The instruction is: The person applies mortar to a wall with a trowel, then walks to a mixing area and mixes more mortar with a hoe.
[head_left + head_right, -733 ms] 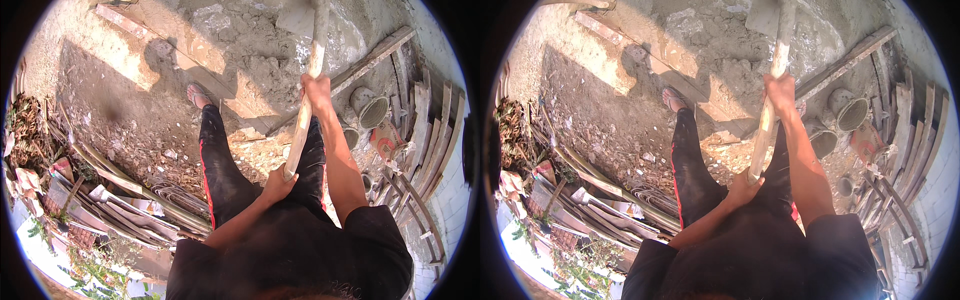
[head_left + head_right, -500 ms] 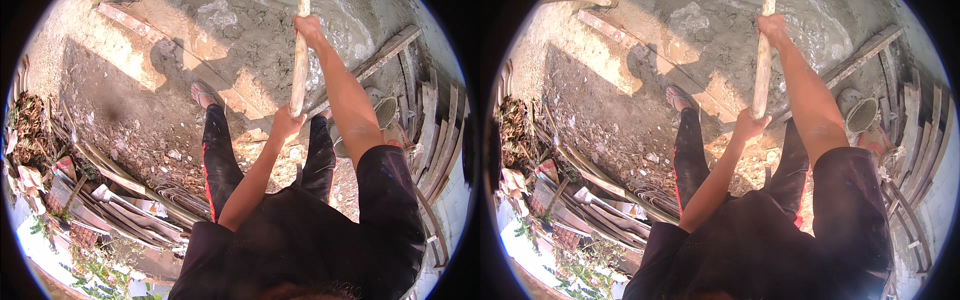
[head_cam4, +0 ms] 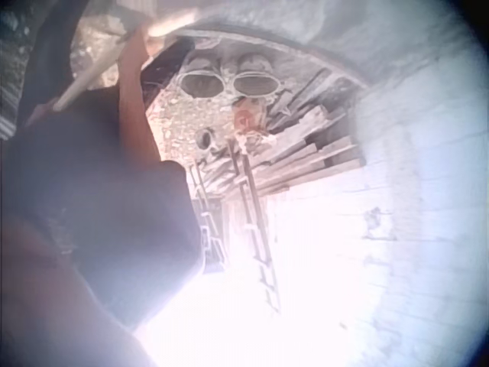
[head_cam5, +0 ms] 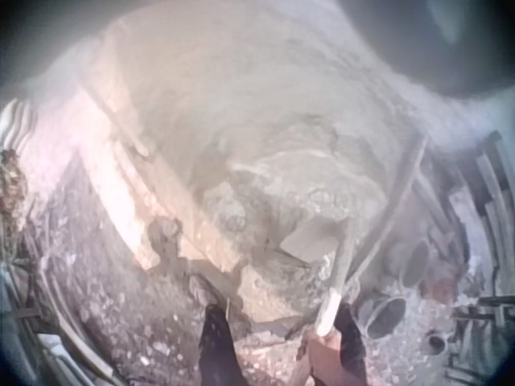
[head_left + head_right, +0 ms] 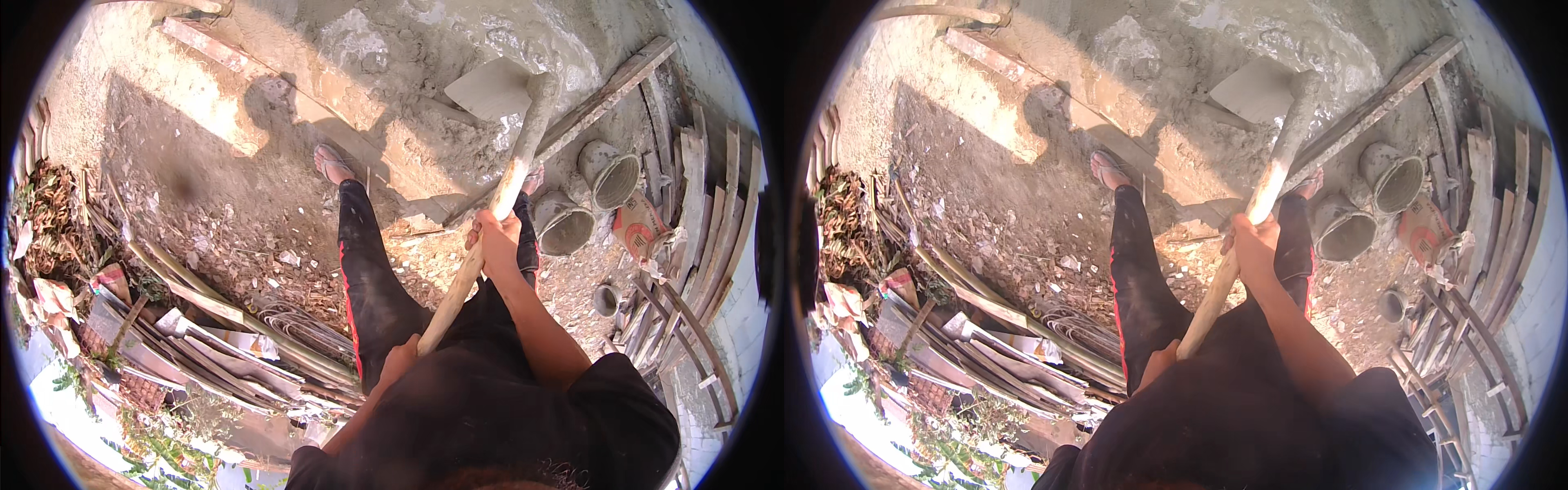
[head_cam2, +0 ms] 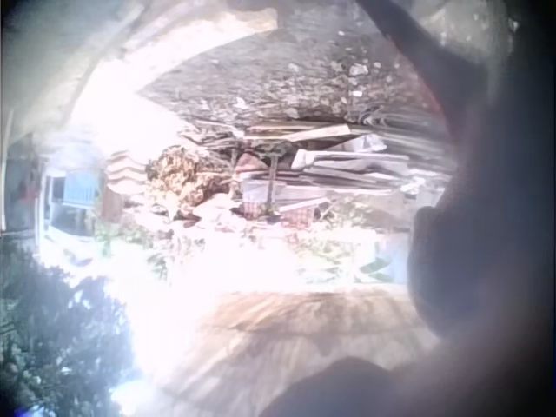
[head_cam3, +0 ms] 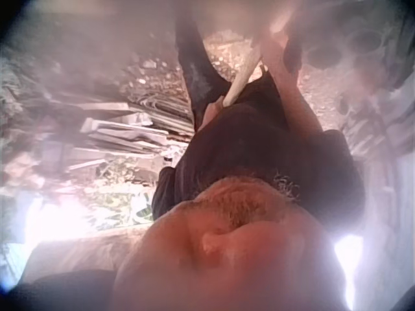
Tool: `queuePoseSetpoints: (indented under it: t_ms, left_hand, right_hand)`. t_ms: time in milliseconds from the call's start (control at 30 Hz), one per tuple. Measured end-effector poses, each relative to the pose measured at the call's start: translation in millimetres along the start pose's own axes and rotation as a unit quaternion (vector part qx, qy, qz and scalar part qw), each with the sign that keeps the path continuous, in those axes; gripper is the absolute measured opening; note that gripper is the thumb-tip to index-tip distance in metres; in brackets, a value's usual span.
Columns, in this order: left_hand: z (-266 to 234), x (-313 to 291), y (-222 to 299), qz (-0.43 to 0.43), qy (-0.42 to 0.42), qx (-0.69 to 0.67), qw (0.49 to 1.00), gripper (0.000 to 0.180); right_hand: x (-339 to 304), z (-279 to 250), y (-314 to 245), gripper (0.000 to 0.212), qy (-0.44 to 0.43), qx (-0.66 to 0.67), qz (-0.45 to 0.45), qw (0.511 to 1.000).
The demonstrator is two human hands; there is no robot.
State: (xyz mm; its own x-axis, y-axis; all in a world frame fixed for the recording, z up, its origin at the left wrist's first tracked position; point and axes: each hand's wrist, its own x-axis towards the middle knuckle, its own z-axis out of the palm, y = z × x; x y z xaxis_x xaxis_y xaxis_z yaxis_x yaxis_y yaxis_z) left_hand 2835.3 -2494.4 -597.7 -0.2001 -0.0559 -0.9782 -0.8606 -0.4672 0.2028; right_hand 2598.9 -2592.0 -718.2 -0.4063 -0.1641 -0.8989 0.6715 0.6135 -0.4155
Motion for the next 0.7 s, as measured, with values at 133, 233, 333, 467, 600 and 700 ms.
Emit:
queuePoseSetpoints:
  t_ms: [133, 233, 333, 467, 600, 700]
  left_hand:
    - [20.3, 46.6, 25.9, 0.005, 0.079, -0.026, 0.996, 0.039]
    - [10.0, 140.2, 82.5, 0.07, 0.101, -0.042, 0.992, 0.034]
    - [4.8, 160.6, 138.1, 0.031, 0.074, -0.072, 0.994, 0.035]
    - [21.9, 211.5, 149.3, 0.174, 0.13, -0.062, 0.974, 0.035]
    - [8.3, 253.2, 218.0, 0.261, 0.113, -0.059, 0.957, 0.041]
    - [2.6, 245.9, 265.8, 0.271, 0.115, -0.034, 0.955, 0.043]
  right_hand:
    - [104.7, 10.1, 40.1, 0.012, -0.05, -0.094, 0.092, 0.99]
    - [211.4, 29.0, 17.3, 0.02, -0.066, -0.097, 0.025, 0.993]
    - [234.1, 29.3, -33.3, 0.018, -0.076, -0.098, -0.028, 0.992]
    - [241.2, -4.4, -92.6, 0.018, -0.018, -0.069, -0.125, 0.99]
    - [249.7, -35.5, -205.7, 0.015, 0.018, -0.068, -0.219, 0.973]
    - [301.1, -57.4, -236.4, 0.013, 0.028, -0.079, -0.181, 0.98]
